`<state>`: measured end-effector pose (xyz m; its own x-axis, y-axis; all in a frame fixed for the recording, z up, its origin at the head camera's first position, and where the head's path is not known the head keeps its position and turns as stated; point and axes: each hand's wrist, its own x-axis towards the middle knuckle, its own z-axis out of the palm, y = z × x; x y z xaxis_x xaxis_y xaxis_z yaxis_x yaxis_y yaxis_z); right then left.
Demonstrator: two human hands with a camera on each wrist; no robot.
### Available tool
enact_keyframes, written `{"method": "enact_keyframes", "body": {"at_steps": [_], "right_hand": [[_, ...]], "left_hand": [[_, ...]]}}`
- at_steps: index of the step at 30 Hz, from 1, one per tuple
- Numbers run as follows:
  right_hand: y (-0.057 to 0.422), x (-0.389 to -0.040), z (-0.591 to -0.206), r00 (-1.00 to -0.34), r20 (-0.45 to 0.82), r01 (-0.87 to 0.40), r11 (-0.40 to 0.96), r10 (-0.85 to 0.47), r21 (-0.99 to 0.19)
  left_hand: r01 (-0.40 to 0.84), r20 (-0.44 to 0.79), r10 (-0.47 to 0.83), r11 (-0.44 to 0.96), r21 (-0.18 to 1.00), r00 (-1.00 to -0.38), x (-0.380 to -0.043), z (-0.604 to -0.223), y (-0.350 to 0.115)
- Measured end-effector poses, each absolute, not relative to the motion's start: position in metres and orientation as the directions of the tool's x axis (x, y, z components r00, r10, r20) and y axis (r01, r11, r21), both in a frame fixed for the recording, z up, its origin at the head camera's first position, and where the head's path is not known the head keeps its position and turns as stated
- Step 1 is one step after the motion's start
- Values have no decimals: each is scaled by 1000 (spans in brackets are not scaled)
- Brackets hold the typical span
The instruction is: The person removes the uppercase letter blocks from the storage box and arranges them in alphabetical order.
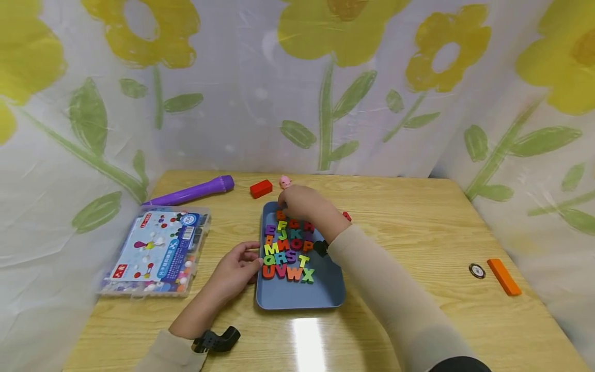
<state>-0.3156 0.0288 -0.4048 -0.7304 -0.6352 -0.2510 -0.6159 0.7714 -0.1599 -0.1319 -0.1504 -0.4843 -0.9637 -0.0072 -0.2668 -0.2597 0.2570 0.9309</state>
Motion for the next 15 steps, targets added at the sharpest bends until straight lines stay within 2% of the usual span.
{"method": "enact_keyframes", "body": {"at_steps": [15], "right_hand": [[22,-313,-416,-745,-247,-605,784,-620,-140]], "left_hand": [[-246,-251,-12,256,935,-968,-132,-484,-151]]}}
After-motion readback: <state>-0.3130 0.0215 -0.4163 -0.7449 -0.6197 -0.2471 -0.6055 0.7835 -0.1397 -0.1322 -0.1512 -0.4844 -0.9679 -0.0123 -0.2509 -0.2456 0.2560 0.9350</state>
